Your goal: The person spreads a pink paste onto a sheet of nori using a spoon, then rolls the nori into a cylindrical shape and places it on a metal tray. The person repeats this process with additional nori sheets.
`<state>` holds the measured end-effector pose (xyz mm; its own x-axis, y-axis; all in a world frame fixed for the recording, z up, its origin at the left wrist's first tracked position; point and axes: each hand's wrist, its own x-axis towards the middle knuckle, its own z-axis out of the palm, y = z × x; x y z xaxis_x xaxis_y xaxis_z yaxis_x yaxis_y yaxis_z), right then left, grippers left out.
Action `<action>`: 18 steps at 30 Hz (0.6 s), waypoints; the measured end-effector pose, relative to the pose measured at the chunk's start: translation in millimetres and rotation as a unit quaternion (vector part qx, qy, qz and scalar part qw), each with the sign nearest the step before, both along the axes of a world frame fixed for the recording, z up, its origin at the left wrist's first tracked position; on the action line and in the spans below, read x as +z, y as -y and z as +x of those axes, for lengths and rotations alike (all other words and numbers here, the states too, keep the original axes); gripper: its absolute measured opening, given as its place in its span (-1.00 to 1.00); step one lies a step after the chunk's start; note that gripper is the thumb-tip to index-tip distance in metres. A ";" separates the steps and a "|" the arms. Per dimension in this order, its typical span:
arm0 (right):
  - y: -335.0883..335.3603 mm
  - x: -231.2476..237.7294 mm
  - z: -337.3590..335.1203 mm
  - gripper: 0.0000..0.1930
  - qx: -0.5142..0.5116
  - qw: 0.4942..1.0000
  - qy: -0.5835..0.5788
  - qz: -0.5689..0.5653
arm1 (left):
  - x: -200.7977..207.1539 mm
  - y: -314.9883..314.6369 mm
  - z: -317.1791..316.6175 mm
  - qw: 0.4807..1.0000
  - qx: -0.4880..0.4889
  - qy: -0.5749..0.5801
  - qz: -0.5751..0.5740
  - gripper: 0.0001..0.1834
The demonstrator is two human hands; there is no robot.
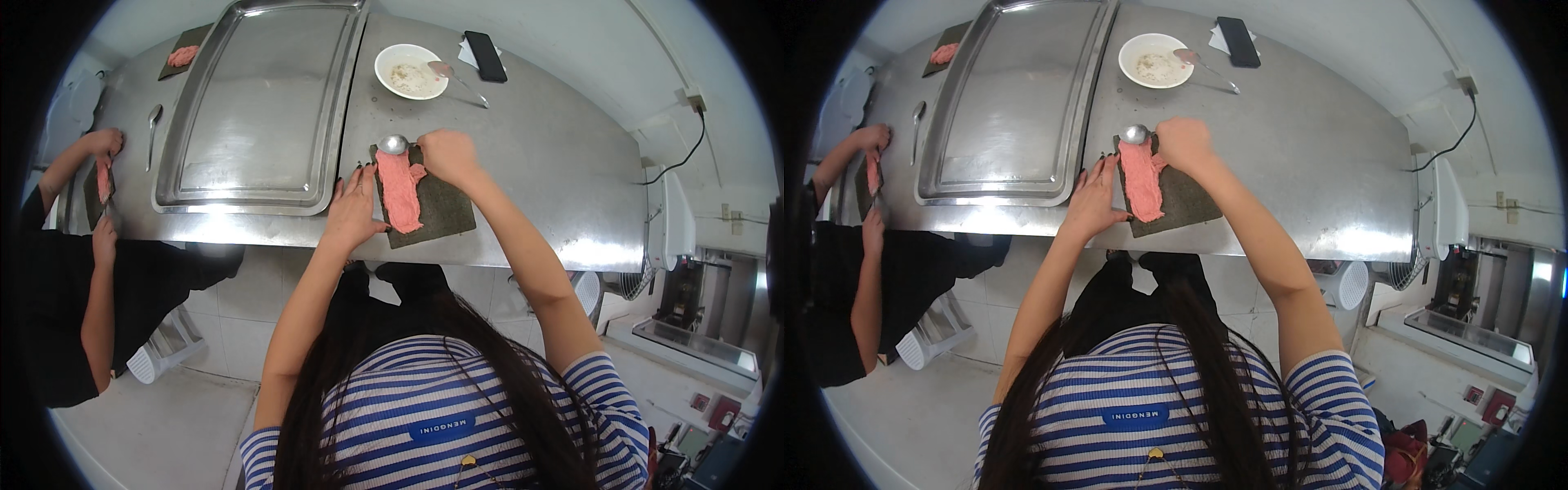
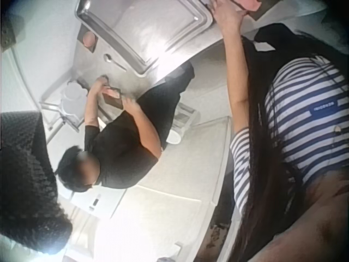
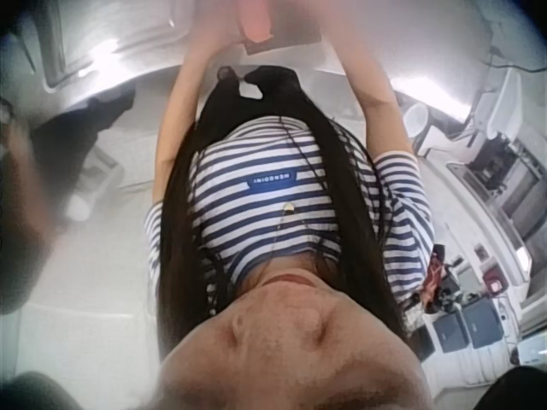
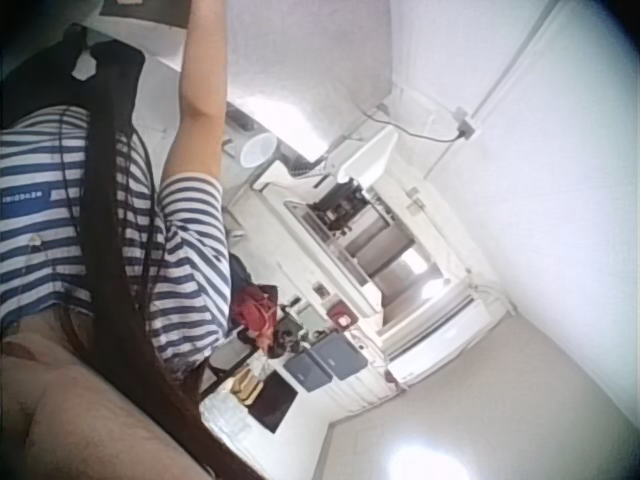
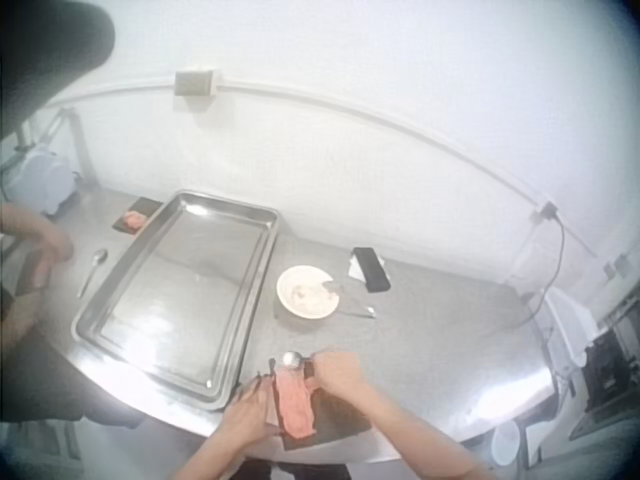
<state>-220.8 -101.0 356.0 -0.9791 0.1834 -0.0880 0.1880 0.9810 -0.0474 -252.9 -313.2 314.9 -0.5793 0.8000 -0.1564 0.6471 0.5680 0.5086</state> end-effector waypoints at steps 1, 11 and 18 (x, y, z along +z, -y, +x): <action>-0.4 3.8 0.1 -0.81 -0.019 1.000 0.004 -0.019 | -0.8 -0.5 1.0 1.000 0.003 -0.004 0.004 0.21; 18.2 25.4 8.8 -0.81 -0.014 0.999 0.042 0.023 | -2.5 1.1 0.8 1.000 -0.002 -0.004 0.005 0.22; -38.1 8.5 -9.8 -0.81 0.140 0.990 -0.011 0.017 | -0.6 -0.5 1.1 1.000 -0.005 -0.015 -0.009 0.22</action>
<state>-230.5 -62.8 364.5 -0.9936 -0.0930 -0.0648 -0.0922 0.9956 -0.0146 -251.9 -312.7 314.2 -0.5754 0.8033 -0.1535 0.6675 0.5697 0.4794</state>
